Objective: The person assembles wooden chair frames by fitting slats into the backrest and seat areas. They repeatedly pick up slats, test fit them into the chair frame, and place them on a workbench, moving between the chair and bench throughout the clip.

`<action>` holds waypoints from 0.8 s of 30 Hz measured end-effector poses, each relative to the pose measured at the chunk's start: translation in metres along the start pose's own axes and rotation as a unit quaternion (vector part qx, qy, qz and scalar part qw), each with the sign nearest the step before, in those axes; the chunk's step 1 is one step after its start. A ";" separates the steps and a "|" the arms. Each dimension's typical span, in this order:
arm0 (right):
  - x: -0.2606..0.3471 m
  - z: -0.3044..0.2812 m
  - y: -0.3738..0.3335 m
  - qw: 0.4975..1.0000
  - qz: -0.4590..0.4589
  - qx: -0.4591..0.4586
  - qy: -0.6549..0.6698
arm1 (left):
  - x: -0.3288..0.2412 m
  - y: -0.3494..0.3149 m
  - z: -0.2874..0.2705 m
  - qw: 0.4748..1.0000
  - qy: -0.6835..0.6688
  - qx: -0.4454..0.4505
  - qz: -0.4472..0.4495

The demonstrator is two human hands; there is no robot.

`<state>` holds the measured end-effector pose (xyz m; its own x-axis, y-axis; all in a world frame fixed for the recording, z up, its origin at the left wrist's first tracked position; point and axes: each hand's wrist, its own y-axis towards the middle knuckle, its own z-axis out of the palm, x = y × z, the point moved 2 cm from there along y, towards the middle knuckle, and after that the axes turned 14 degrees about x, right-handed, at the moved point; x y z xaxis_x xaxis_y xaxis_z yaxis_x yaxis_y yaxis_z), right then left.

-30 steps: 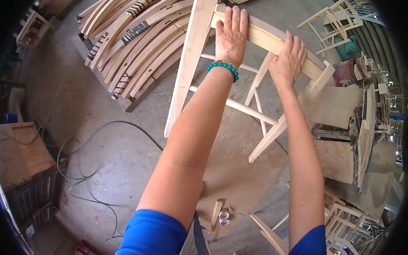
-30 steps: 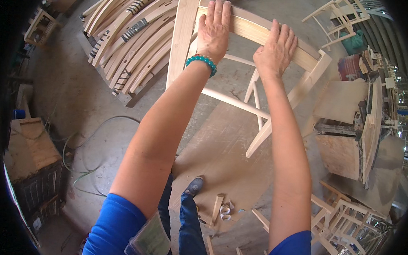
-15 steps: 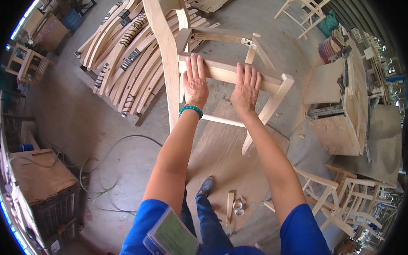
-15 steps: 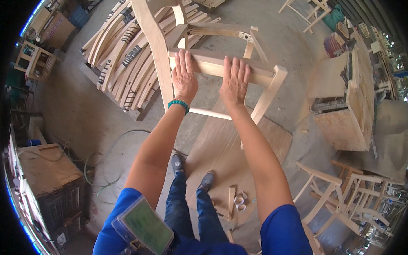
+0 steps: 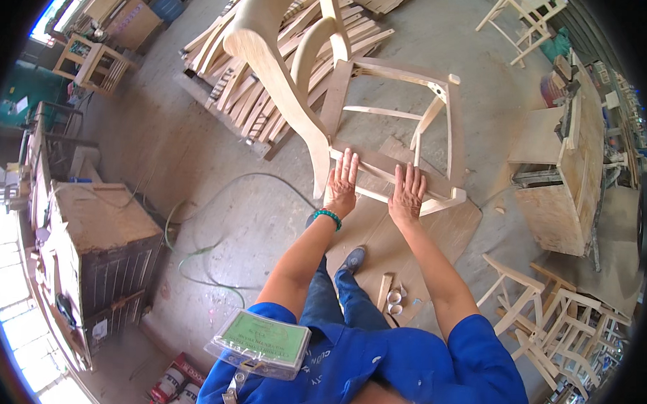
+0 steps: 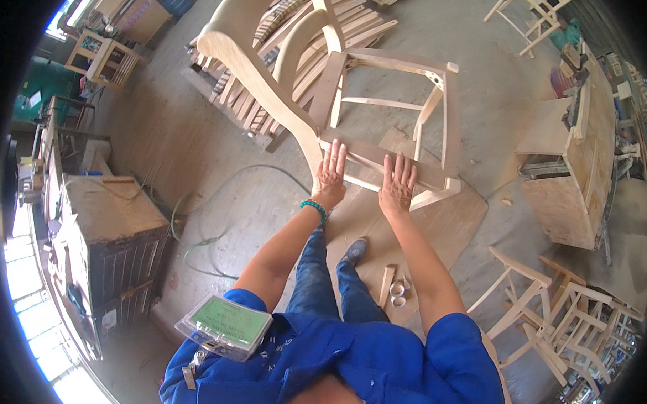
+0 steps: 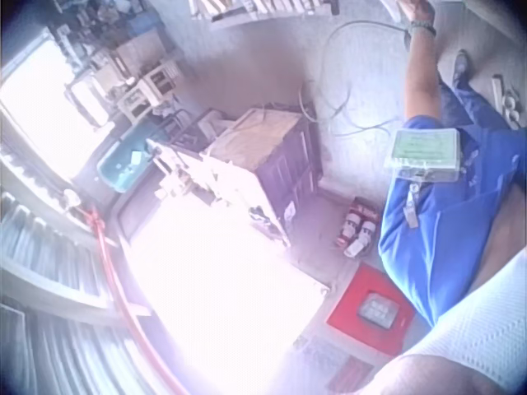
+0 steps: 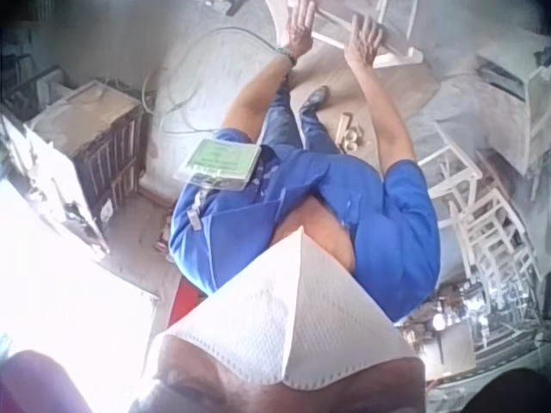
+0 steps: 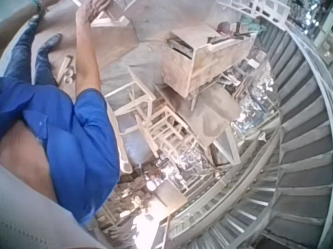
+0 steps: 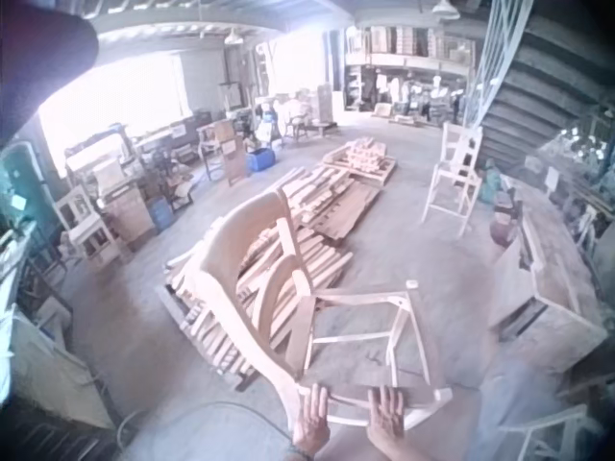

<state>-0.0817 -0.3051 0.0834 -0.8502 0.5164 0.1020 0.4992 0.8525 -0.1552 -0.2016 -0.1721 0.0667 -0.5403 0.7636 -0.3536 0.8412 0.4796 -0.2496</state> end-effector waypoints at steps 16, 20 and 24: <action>0.035 0.047 -0.029 0.964 -0.031 0.169 0.203 | -0.005 -0.110 0.070 0.996 -0.006 0.056 -0.071; 0.037 0.065 0.010 0.906 -0.051 0.259 0.331 | -0.012 -0.108 0.056 0.993 -0.112 0.017 -0.039; 0.029 0.075 0.020 0.861 -0.029 0.268 0.431 | -0.016 -0.113 0.051 0.886 -0.400 -0.167 -0.166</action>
<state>-0.1093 -0.2791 0.0100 -0.3152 0.5404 0.7801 0.1148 0.8377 -0.5339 -0.2894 -0.2604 0.0547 -0.4876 0.0701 -0.8702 0.5205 0.8236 -0.2253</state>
